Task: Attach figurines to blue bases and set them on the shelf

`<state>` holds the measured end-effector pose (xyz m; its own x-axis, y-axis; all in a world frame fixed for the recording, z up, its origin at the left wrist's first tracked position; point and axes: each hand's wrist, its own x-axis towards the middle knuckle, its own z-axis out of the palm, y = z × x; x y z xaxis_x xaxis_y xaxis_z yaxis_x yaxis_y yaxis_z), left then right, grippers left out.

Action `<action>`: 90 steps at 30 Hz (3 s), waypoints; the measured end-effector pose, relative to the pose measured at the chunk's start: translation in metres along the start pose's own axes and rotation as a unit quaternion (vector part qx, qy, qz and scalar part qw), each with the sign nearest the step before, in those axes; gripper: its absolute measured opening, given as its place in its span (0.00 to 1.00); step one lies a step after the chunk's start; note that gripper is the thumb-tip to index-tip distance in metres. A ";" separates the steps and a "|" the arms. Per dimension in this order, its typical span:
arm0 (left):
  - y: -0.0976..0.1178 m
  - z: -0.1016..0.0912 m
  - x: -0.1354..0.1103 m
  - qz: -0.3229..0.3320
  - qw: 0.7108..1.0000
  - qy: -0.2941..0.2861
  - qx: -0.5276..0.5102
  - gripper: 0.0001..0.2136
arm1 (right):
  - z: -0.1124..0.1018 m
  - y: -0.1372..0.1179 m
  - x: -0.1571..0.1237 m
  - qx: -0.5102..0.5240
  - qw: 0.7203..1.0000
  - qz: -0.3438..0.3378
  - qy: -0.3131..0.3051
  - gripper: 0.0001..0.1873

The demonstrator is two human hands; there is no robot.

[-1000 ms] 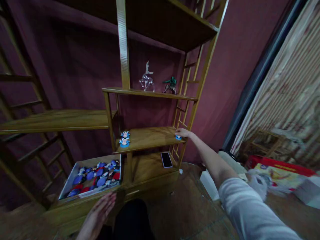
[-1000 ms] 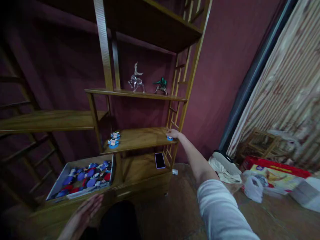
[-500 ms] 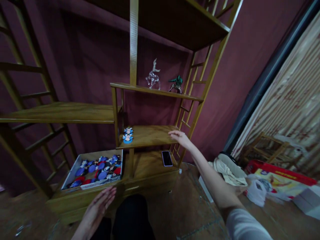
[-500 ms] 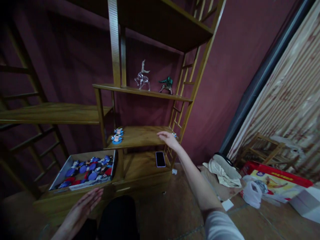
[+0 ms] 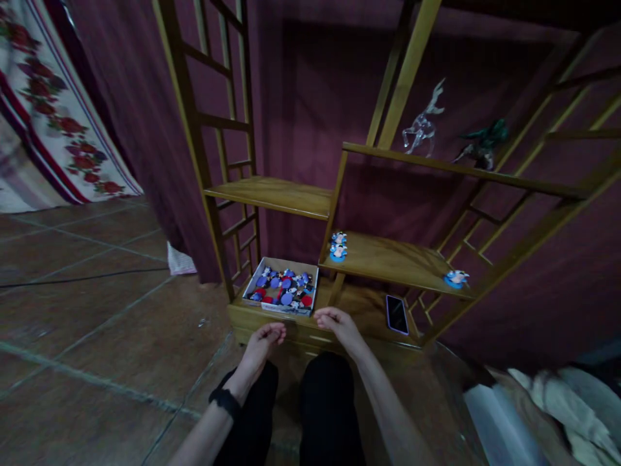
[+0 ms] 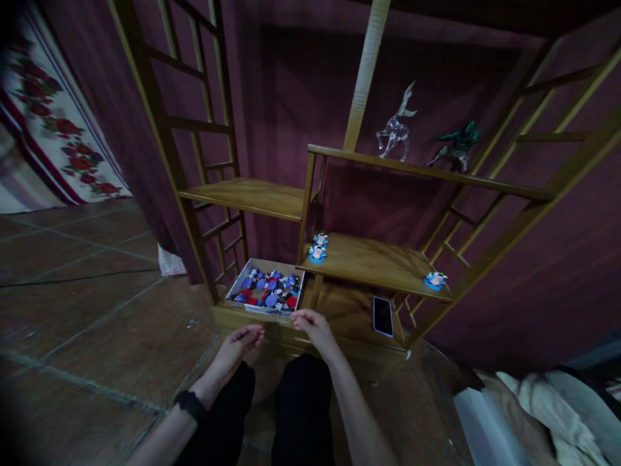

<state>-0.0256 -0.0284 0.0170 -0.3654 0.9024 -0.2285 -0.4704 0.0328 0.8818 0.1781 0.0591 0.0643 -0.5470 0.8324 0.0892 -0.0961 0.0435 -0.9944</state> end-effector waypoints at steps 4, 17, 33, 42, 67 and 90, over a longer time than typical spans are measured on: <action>0.013 -0.008 0.023 -0.005 0.997 0.076 0.003 0.09 | 0.017 0.014 0.033 0.005 0.999 0.007 0.030 0.17; 0.068 0.001 0.151 -0.014 0.973 0.162 -0.161 0.11 | 0.042 0.101 0.147 -0.341 0.933 0.019 0.108 0.16; 0.107 -0.064 0.181 -0.070 0.937 0.172 -0.296 0.11 | 0.119 0.121 0.270 -0.602 0.798 0.009 -0.038 0.23; 0.122 -0.069 0.180 -0.083 0.933 0.136 -0.324 0.10 | 0.107 0.104 0.227 -0.612 0.780 0.067 -0.109 0.27; 0.127 -0.064 0.187 -0.094 0.929 0.133 -0.333 0.11 | 0.128 0.099 0.261 -0.619 0.785 0.016 -0.006 0.16; 0.134 -0.067 0.185 -0.103 0.918 0.119 -0.365 0.10 | 0.127 0.104 0.272 -0.601 0.775 -0.080 -0.179 0.20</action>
<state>-0.2101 0.1143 0.0651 -0.3323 0.7868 -0.5202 -0.9303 -0.1825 0.3182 -0.0862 0.2200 -0.0079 -0.8243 0.5660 0.0129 0.5398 0.7926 -0.2835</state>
